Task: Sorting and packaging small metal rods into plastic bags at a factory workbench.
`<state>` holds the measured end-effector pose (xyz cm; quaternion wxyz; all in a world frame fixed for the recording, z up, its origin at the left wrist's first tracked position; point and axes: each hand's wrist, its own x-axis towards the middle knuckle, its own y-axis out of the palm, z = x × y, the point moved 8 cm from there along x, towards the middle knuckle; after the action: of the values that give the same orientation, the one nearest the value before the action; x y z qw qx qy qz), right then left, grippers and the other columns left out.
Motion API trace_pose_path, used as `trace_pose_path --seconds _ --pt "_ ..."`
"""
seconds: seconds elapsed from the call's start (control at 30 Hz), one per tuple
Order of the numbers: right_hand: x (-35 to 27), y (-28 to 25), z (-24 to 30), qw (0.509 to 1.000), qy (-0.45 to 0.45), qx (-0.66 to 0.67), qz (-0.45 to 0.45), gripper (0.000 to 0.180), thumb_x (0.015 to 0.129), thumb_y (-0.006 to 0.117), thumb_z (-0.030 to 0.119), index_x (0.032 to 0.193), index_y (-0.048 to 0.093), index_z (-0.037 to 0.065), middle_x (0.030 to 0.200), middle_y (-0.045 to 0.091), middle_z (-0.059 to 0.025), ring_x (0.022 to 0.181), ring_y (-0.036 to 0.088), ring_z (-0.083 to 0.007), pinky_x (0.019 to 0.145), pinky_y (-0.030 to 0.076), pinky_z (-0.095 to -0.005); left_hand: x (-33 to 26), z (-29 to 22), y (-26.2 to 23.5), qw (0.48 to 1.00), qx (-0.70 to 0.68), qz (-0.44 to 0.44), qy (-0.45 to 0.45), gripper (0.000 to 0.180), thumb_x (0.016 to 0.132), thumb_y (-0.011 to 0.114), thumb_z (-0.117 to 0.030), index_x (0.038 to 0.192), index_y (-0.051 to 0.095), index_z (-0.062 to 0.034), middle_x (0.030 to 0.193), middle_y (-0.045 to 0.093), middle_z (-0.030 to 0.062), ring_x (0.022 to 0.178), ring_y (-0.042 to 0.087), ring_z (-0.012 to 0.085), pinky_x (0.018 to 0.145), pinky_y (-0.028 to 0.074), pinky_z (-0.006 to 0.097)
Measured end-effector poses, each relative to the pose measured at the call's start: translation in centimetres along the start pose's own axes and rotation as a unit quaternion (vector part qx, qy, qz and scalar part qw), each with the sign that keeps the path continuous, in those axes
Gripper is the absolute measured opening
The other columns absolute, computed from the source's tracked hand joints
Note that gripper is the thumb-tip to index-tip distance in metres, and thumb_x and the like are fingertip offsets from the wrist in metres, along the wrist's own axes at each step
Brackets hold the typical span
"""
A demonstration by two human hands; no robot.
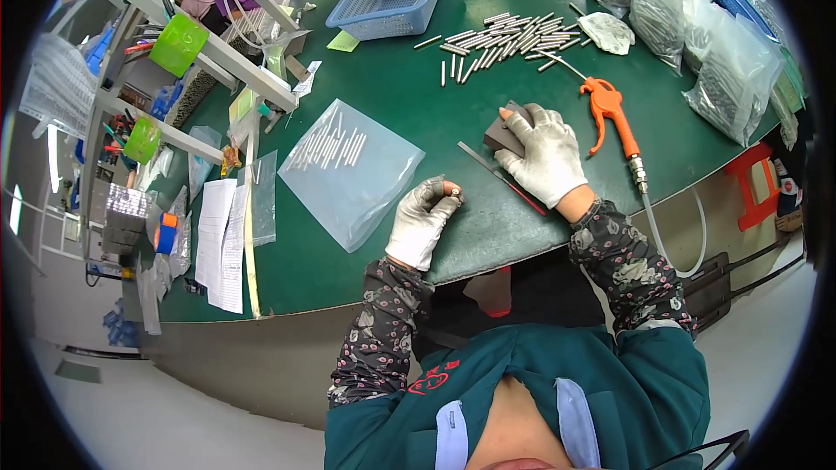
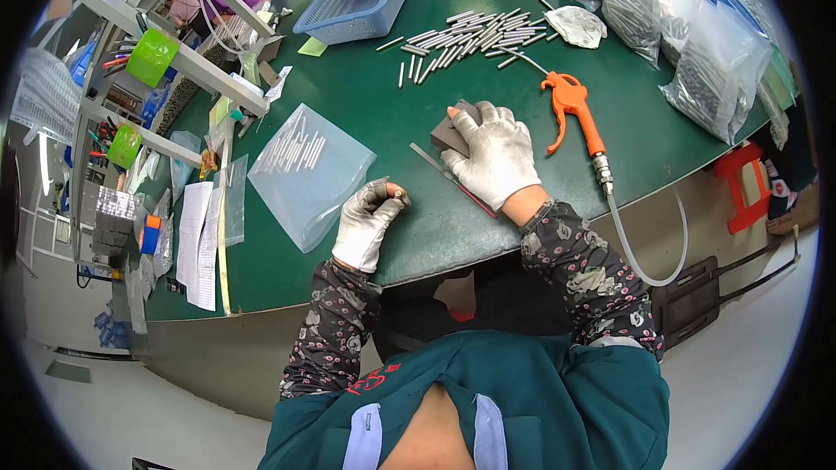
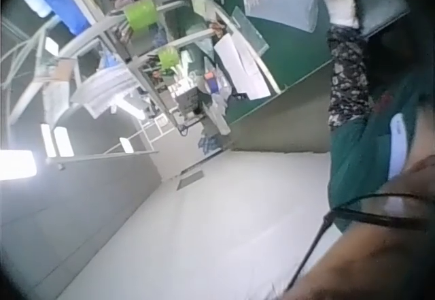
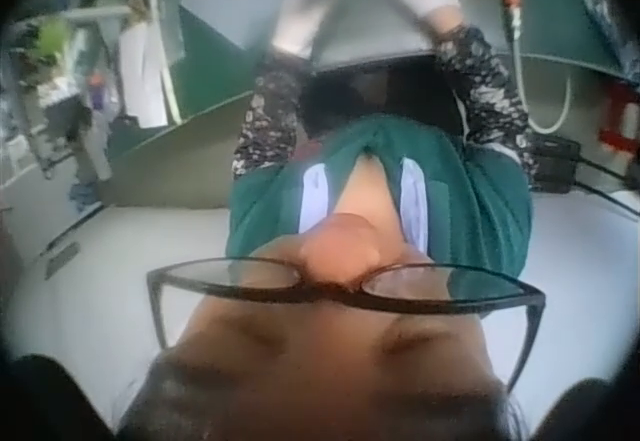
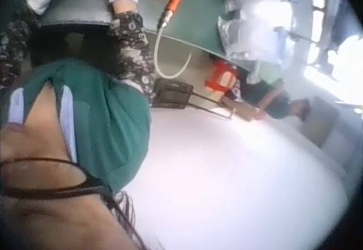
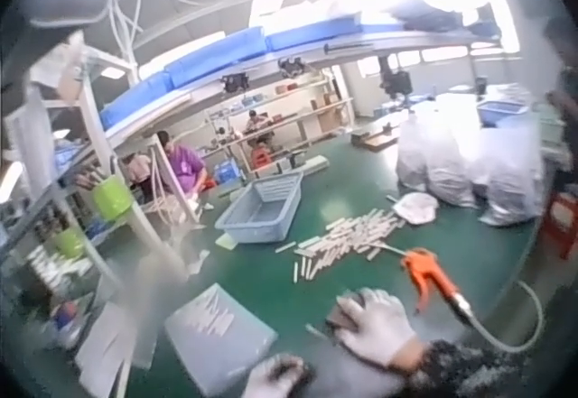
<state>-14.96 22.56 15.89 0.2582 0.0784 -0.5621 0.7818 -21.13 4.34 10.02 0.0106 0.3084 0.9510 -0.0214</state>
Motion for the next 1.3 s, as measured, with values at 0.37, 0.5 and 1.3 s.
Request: trace_pose_path --seconds 0.37,0.5,1.3 --pt "-0.3 0.6 -0.3 1.000 0.000 -0.016 0.008 0.053 0.072 0.066 0.032 0.121 0.058 0.015 0.117 0.052 -0.0145 0.109 0.050 -0.0300 0.090 0.041 -0.0431 -0.2 -0.1 0.0 0.998 -0.055 0.007 0.031 0.015 0.085 0.060 0.004 0.099 0.060 -0.0009 0.088 0.062 0.0015 0.081 0.058 0.0084 0.079 0.047 0.022" --pt "-0.3 0.6 -0.3 1.000 -0.006 -0.014 0.001 0.053 0.071 0.067 0.032 0.121 0.058 0.014 0.117 0.052 -0.0145 0.109 0.050 -0.0300 0.090 0.041 -0.0432 -0.2 -0.2 0.0 0.998 -0.053 0.015 0.044 0.022 0.083 0.058 0.008 0.103 0.059 -0.0022 0.090 0.062 0.0019 0.083 0.057 0.0091 0.080 0.047 0.023" --pt "-3.1 -0.4 7.1 0.989 -0.099 0.107 0.025 0.057 0.073 0.067 0.032 0.124 0.055 0.010 0.116 0.050 -0.0246 0.107 0.049 -0.0373 0.091 0.040 -0.0466 -0.2 1.5 -1.5 0.995 -0.087 -0.051 0.022 0.036 0.079 0.065 0.009 0.112 0.058 -0.0009 0.097 0.063 0.0036 0.085 0.061 0.0114 0.079 0.051 0.025"
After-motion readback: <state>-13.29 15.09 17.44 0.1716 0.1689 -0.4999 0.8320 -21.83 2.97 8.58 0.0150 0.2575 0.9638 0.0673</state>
